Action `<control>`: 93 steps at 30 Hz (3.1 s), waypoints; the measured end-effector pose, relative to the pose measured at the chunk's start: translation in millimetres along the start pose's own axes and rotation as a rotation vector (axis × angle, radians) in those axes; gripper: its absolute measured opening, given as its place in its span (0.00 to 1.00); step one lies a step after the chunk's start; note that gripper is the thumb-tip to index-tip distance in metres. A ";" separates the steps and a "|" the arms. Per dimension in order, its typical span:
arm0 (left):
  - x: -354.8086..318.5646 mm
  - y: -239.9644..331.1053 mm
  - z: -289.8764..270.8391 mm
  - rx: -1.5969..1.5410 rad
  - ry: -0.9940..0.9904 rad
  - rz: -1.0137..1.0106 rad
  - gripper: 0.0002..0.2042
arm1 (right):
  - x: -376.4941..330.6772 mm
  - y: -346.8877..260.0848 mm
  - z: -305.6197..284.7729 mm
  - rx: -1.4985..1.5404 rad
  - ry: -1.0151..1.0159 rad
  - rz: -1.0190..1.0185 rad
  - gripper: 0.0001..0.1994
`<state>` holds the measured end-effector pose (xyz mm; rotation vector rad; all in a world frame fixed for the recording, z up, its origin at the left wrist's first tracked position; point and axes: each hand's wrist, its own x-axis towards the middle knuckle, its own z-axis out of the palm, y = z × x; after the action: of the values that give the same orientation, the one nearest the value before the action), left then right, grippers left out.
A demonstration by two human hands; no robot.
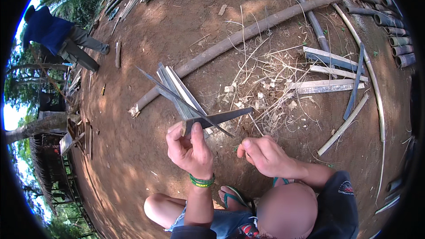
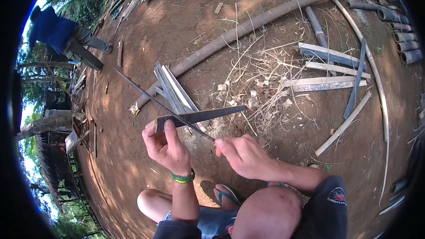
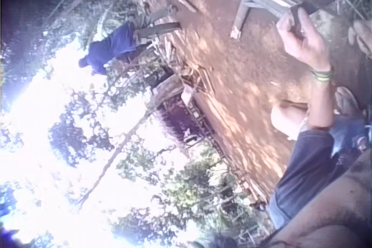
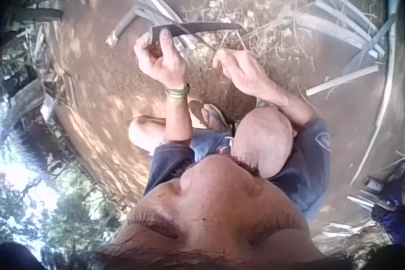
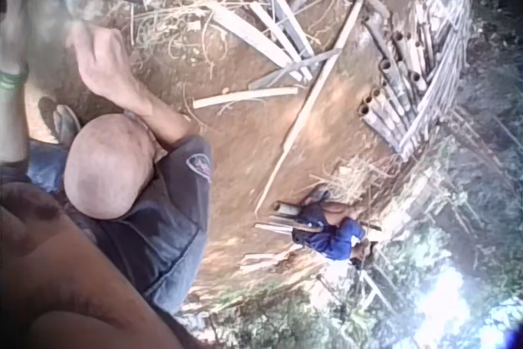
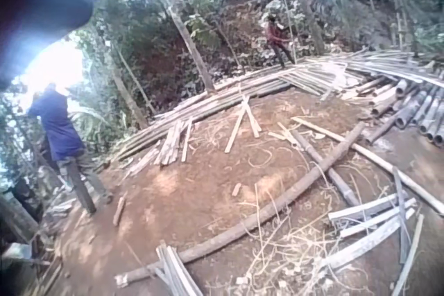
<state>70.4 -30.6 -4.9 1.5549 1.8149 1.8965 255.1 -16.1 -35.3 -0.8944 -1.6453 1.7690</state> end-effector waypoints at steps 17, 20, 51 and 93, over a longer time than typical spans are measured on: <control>-29.1 -0.7 0.5 0.050 0.018 0.180 0.11 | -11.0 60.3 -20.0 -0.113 0.017 0.283 0.32; -31.2 -2.1 -5.2 0.054 -0.032 0.121 0.10 | -12.7 64.5 -19.7 -0.193 0.024 0.237 0.35; -7.8 -20.3 -0.2 -0.078 0.101 0.037 0.07 | -55.5 201.0 -33.1 -0.374 0.183 0.637 0.40; 6.1 -3.9 37.0 -0.853 0.407 -0.240 0.15 | -15.0 170.2 24.8 -0.206 0.244 0.310 0.34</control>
<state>90.7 0.1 -12.8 0.6729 0.9434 2.4728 252.0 -58.8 -202.5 -1.4663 -1.6136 1.6206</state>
